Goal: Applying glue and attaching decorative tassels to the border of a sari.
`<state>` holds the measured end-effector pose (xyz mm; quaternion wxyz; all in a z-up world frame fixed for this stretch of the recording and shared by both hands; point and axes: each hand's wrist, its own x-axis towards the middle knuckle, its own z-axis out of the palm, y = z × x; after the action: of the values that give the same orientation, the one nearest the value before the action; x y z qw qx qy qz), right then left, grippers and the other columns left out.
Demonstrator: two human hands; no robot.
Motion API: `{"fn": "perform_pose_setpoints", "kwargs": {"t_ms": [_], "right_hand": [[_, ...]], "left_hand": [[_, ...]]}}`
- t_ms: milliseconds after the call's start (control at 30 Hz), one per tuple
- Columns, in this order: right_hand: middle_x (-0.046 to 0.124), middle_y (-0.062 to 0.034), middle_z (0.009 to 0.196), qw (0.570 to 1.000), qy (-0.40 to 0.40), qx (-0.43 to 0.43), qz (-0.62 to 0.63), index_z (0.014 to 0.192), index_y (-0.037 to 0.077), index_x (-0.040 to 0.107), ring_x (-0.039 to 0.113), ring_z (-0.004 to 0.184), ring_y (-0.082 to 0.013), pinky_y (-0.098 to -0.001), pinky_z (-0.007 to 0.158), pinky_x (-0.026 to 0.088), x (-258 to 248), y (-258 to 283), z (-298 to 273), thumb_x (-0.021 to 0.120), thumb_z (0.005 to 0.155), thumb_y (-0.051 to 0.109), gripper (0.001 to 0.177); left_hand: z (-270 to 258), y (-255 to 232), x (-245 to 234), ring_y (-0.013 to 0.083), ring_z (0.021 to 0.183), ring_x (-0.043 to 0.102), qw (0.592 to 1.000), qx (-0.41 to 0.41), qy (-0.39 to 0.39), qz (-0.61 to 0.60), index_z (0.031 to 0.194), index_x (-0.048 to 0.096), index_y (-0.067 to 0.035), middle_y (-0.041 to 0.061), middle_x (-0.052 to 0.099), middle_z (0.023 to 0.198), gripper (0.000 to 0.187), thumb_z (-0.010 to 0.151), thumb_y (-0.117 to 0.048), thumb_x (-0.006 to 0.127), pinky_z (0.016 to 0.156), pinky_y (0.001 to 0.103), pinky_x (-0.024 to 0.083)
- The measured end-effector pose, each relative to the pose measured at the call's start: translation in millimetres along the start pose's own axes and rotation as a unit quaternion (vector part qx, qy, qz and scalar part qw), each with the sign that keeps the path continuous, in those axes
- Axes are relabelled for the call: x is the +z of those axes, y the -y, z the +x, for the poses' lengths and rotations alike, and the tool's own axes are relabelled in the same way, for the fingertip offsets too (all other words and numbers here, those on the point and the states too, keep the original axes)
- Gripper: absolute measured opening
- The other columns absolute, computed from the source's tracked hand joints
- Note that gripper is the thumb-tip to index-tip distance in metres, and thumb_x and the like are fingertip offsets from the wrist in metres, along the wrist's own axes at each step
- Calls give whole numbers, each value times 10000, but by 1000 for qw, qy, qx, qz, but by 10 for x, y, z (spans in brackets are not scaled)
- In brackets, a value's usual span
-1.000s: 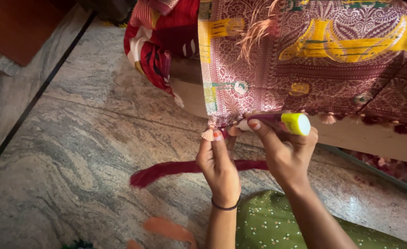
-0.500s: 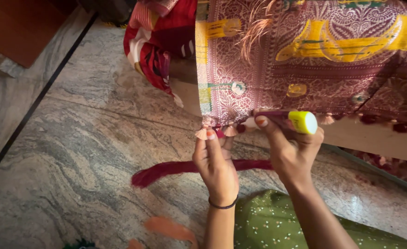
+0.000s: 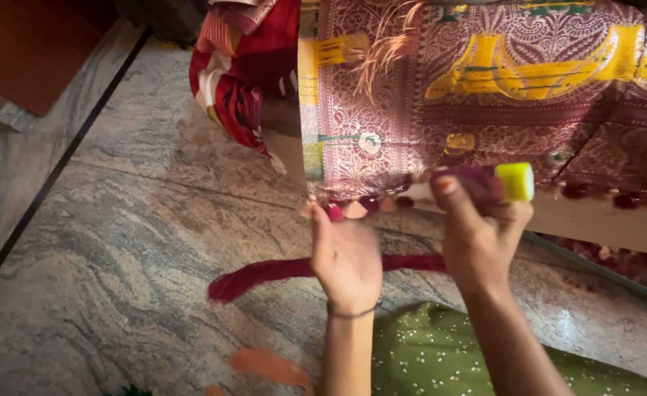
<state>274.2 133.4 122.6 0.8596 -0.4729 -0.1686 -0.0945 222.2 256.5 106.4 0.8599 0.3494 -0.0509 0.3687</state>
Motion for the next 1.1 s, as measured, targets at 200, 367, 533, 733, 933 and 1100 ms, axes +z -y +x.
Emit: {"fn": "perform_pose_setpoints", "kwargs": {"t_ms": [200, 367, 533, 733, 933, 1100], "right_hand": [[750, -101, 1019, 999, -26, 36, -13, 1104, -44, 707, 723, 937, -175, -338, 886, 612, -131, 63, 105, 711, 1014, 25, 112], [761, -107, 1034, 996, -8, 62, -63, 1104, -56, 737, 718, 927, -153, -300, 875, 584, -242, -25, 59, 735, 987, 31, 145], [781, -113, 1022, 992, 25, 57, -107, 1096, -52, 734, 736, 924, -145, -284, 867, 599, -71, 172, -19, 754, 944, 38, 178], [791, -121, 994, 984, 70, 8, -166, 1070, -56, 742, 755, 893, -147, -273, 820, 623, 11, 289, -78, 754, 934, 7, 151], [798, -81, 910, 964, 81, -45, -250, 1029, -17, 774, 762, 813, -126, -247, 753, 604, 61, 463, -71, 780, 910, 19, 125], [799, -74, 879, 960, 68, -43, -267, 981, 2, 779, 756, 772, -116, -234, 725, 583, 58, 496, -120, 802, 890, 35, 100]], "left_hand": [[-46, 355, 44, 259, 1222, 609, 929, -184, 73, -312, 1222, 639, -178, 101, 674, 1241, 456, 982, -565, 643, 1143, 419, 407], [-289, 484, -51, 200, 1272, 590, 979, -163, 8, -123, 1270, 626, -80, 39, 641, 1266, 312, 1017, -252, 689, 1204, 402, 409], [-322, 314, 95, 188, 1203, 613, 988, -150, -6, -26, 1228, 628, 57, 111, 664, 1247, 259, 1058, -134, 589, 1114, 344, 472], [-414, 272, 99, 148, 1145, 627, 994, -97, 13, 43, 1184, 648, 53, 94, 681, 1195, 213, 1094, -96, 525, 1042, 295, 497], [-473, 277, 83, 83, 962, 557, 989, -99, -8, 113, 1176, 682, 69, 51, 670, 1099, 217, 1149, -76, 523, 807, 215, 444], [-486, 230, 149, 92, 1033, 613, 985, -72, 6, 156, 1128, 673, 61, 63, 695, 1109, 225, 1133, -97, 512, 903, 237, 504]]}}
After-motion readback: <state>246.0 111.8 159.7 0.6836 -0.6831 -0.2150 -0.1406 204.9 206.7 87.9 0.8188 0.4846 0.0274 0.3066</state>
